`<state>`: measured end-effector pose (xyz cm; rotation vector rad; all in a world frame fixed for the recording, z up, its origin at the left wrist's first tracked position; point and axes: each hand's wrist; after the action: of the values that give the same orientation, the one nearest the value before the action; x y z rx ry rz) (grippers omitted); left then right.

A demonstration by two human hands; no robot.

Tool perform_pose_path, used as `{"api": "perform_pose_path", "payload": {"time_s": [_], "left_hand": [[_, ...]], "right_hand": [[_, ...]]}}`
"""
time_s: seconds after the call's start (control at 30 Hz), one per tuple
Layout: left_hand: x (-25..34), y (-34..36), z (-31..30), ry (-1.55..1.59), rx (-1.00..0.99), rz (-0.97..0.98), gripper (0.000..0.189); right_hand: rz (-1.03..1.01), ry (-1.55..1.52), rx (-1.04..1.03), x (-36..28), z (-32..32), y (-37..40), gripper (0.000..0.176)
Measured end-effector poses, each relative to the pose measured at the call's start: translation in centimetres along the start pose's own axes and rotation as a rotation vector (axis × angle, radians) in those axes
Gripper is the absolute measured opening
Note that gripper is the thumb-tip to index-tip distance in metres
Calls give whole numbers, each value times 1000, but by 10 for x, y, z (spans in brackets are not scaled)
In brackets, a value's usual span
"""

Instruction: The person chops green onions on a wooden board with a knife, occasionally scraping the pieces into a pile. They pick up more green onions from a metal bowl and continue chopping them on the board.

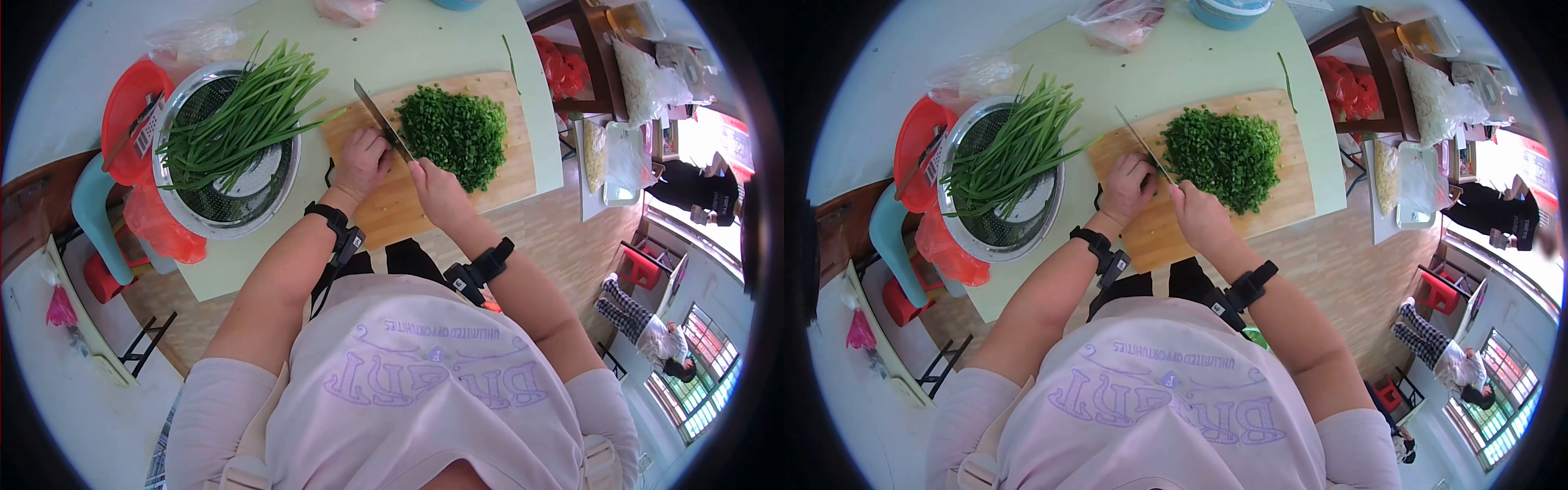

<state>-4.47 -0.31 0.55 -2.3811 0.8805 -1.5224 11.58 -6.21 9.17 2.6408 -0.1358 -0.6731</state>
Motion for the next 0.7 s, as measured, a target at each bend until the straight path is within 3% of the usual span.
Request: {"api": "perform_pose_path", "payload": {"time_s": [0.4,0.7], "left_hand": [[0,-1,0,-45,-28,6,19],[3,1,-7,-50,-111,9,19]], "right_hand": [[-31,-71,111,-7,20,-39,43],[-3,-95,73,6,11,-22,43]]}}
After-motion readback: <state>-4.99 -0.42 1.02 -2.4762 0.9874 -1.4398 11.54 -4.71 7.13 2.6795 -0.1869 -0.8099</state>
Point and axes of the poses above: each hand's wrist, its own y-axis away from the middle knuckle, its own z-axis out of the palm, x = y × z, and after that the axes turned 13 degrees about y, right-handed
